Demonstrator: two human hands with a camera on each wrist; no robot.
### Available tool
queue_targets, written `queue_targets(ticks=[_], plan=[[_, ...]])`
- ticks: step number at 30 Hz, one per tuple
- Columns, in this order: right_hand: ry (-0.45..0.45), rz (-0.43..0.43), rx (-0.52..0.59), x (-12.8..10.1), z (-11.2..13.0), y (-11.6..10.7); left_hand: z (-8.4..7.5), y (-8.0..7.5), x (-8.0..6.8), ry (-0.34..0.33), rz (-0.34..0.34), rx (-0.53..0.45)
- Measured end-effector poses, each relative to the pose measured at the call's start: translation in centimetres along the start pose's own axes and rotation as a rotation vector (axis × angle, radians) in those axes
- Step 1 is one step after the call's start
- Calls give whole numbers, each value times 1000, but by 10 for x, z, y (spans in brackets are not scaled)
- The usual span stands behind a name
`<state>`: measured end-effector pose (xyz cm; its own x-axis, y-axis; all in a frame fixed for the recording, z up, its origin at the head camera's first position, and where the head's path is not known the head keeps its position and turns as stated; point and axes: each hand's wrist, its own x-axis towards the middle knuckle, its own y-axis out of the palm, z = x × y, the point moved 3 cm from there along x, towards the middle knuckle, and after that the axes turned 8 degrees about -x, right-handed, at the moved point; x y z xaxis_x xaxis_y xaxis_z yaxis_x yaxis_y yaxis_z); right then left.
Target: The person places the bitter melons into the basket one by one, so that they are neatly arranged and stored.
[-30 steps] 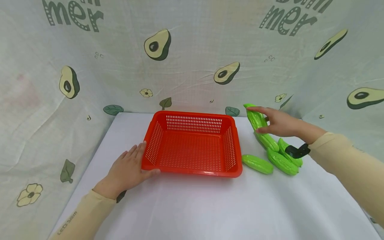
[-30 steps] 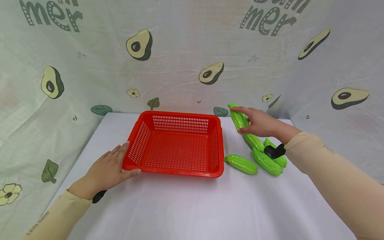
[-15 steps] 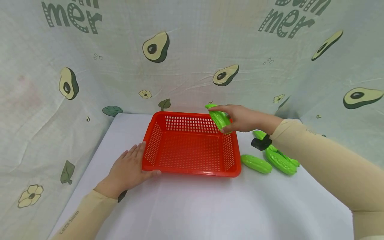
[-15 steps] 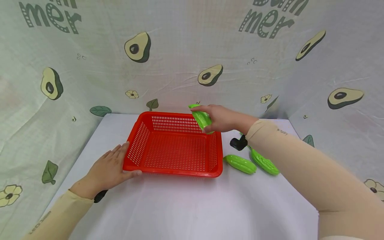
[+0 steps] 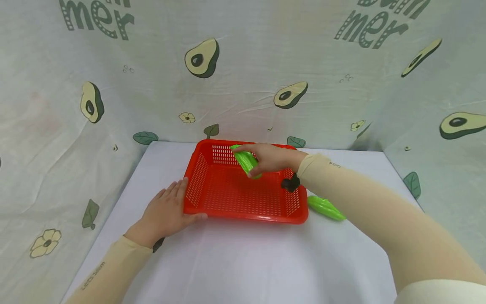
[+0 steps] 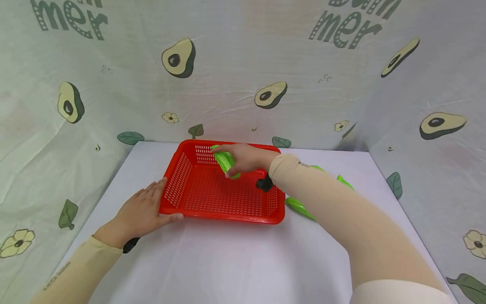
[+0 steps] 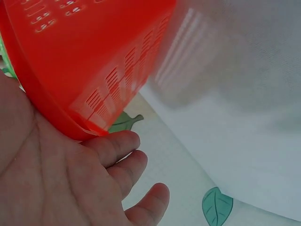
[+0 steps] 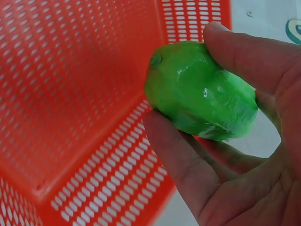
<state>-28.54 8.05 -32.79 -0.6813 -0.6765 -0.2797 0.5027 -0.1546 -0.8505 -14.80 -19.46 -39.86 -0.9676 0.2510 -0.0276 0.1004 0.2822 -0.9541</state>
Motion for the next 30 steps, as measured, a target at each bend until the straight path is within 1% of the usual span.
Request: queue_targets(ticks=[8, 12, 15, 19, 25, 30], plan=[[4, 17, 72, 30, 8, 21, 2, 4, 1, 5, -13, -5], [-21, 19, 53, 44, 10, 32, 3, 5, -1, -5, -5, -7], [-21, 23, 61, 52, 12, 39, 4, 5, -1, -5, 1, -6], [-12, 33, 84, 59, 14, 48, 4, 5, -2, 4, 0, -2], [-3, 45, 38, 67, 16, 62, 4, 5, -2, 12, -6, 8], [3, 45, 39, 74, 19, 69, 4, 5, -3, 10, -6, 10]])
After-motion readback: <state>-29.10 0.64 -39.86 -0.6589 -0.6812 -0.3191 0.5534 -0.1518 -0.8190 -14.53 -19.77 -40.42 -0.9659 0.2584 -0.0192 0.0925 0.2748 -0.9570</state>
